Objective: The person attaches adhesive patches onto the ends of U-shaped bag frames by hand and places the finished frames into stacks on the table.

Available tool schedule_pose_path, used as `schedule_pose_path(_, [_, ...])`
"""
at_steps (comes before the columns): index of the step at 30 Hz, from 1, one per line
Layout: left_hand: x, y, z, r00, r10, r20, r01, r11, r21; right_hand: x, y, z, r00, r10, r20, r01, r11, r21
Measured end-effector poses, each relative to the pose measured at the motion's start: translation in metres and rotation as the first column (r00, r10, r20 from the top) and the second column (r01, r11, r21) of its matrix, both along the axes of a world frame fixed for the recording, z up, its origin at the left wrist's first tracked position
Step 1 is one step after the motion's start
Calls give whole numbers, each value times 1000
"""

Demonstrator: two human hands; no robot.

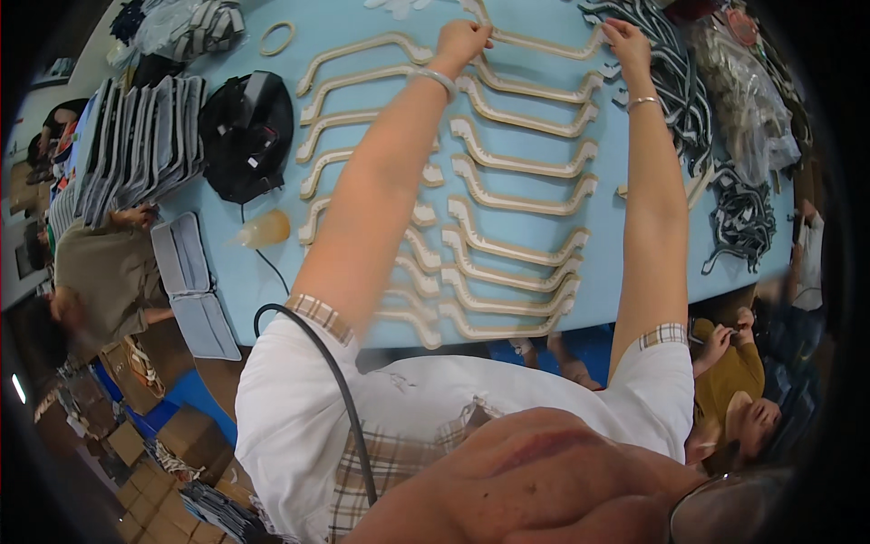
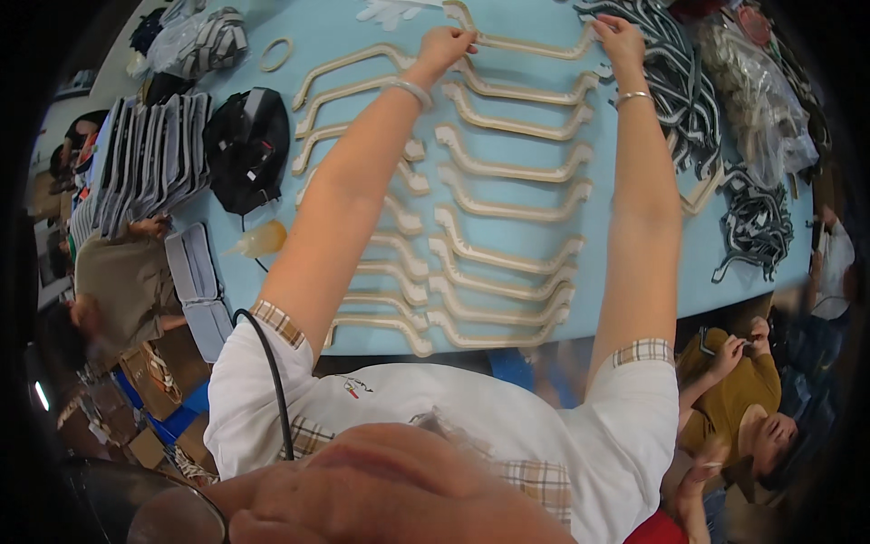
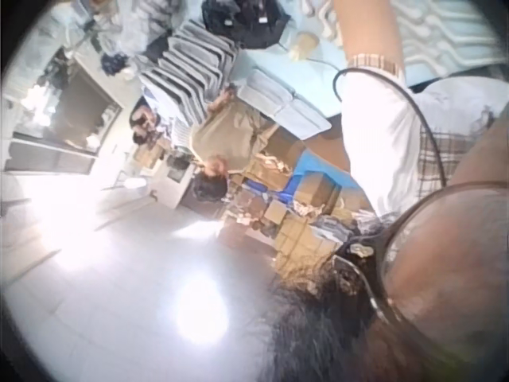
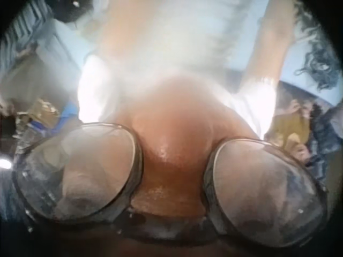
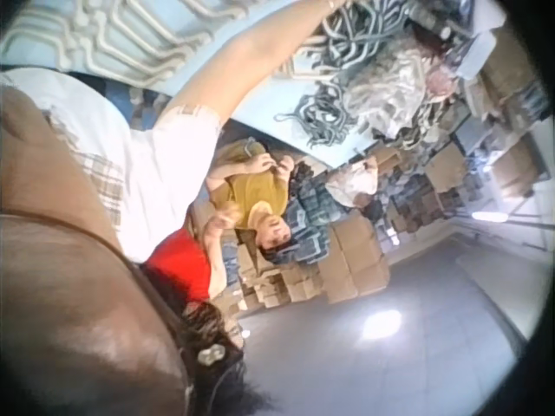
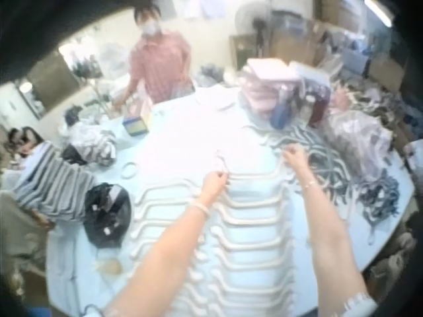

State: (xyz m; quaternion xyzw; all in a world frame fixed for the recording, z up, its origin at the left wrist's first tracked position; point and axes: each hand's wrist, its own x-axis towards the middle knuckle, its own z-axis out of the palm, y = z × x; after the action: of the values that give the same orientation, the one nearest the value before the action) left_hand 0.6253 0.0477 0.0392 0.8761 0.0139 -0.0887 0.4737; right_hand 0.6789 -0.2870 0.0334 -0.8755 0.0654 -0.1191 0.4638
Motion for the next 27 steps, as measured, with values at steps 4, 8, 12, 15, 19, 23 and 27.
schedule_pose_path(4, [16, 16, -8, 999, -33, -15, 36, 957, 289, 8, 12, -13, 998, 57, -19, -60, 981, -185])
schedule_pose_path(8, [29, 29, -17, 990, -139, 21, 118, 903, 414, 7, 31, -19, 997, 43, 60, -38, 995, -92])
schedule_pose_path(12, [20, 17, 0, 985, -174, 0, 153, 869, 471, 2, 17, -29, 998, 57, 31, -50, 984, -169])
schedule_pose_path(15, [14, 17, 2, 972, -221, 84, 158, 873, 461, -2, 15, -31, 996, 65, 68, -43, 958, -285])
schedule_pose_path(19, [5, 25, -11, 868, -279, 411, 110, 915, 388, -9, 40, -19, 998, 45, 54, -18, 904, -427])
schedule_pose_path(23, [1, 12, -12, 907, -334, 257, 168, 846, 506, -6, 35, -24, 991, 17, -135, -89, 832, -547])
schedule_pose_path(27, [-1, 13, -13, 900, -379, 214, 223, 824, 520, -3, 34, -33, 992, 56, -117, -113, 816, -567])
